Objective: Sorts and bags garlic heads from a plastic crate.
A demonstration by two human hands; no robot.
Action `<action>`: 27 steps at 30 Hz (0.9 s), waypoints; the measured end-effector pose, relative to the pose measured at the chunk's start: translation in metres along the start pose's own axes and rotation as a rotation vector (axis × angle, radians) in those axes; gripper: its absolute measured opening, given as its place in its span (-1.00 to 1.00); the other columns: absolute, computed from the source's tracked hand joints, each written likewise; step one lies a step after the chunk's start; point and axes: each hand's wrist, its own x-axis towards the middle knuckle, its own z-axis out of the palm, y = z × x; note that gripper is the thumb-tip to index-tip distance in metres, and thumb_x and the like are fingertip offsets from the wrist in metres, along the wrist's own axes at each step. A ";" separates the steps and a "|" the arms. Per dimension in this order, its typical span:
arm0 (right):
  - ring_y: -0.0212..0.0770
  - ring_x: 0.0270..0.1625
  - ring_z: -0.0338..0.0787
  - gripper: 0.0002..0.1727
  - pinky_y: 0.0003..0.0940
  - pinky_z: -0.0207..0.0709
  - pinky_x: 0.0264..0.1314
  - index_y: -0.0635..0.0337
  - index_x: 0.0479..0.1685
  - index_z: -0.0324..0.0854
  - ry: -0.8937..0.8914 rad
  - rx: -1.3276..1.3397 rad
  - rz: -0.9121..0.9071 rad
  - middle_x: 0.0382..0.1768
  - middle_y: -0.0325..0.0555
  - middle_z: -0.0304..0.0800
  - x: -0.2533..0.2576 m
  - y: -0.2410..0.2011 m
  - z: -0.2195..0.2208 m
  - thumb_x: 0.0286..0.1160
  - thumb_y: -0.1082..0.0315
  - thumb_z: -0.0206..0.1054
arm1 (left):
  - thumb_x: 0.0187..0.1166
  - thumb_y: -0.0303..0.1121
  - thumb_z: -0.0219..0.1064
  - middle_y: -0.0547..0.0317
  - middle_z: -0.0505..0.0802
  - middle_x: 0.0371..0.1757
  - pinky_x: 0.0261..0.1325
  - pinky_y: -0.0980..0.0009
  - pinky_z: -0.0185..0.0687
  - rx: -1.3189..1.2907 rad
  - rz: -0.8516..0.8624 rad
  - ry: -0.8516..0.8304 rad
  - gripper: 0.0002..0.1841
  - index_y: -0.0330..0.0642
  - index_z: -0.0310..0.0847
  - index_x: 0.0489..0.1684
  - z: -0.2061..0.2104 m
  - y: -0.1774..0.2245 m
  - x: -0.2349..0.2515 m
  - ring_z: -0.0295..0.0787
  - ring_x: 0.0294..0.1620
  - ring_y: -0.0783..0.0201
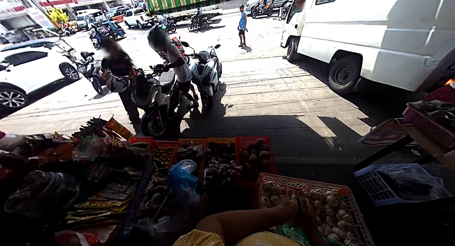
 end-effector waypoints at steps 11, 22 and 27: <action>-0.42 -0.71 0.47 -0.46 -0.49 0.33 -0.72 0.02 -0.06 0.54 -0.027 0.445 0.451 -0.58 -0.27 0.58 -0.008 -0.034 -0.021 0.87 -0.20 -0.16 | 0.68 -0.34 0.29 -0.36 0.72 0.19 0.42 -0.05 0.51 0.348 0.369 -0.030 -0.71 -0.41 0.73 0.12 -0.014 -0.017 0.008 0.64 0.30 -0.20; -0.41 -0.85 0.17 -0.28 -0.47 0.09 -0.81 -0.08 -0.54 0.39 -0.122 0.327 0.458 -0.85 -0.37 0.25 -0.011 -0.046 -0.015 0.84 -0.27 -0.46 | 0.87 -0.34 0.03 -0.20 0.73 0.14 0.28 0.18 0.52 -0.281 0.192 -0.049 -0.65 -0.49 0.57 0.23 -0.017 -0.019 0.015 0.63 0.09 0.16; -0.42 -0.81 0.32 -0.39 -0.48 0.19 -0.79 0.03 -0.28 0.55 -0.064 0.337 0.399 -0.76 -0.31 0.48 -0.009 -0.038 -0.011 0.91 -0.11 -0.29 | 0.87 -0.32 0.00 -0.07 0.69 0.09 0.19 0.22 0.54 -0.467 0.109 0.003 -0.69 -0.37 0.51 0.27 -0.018 -0.019 0.011 0.61 0.01 0.23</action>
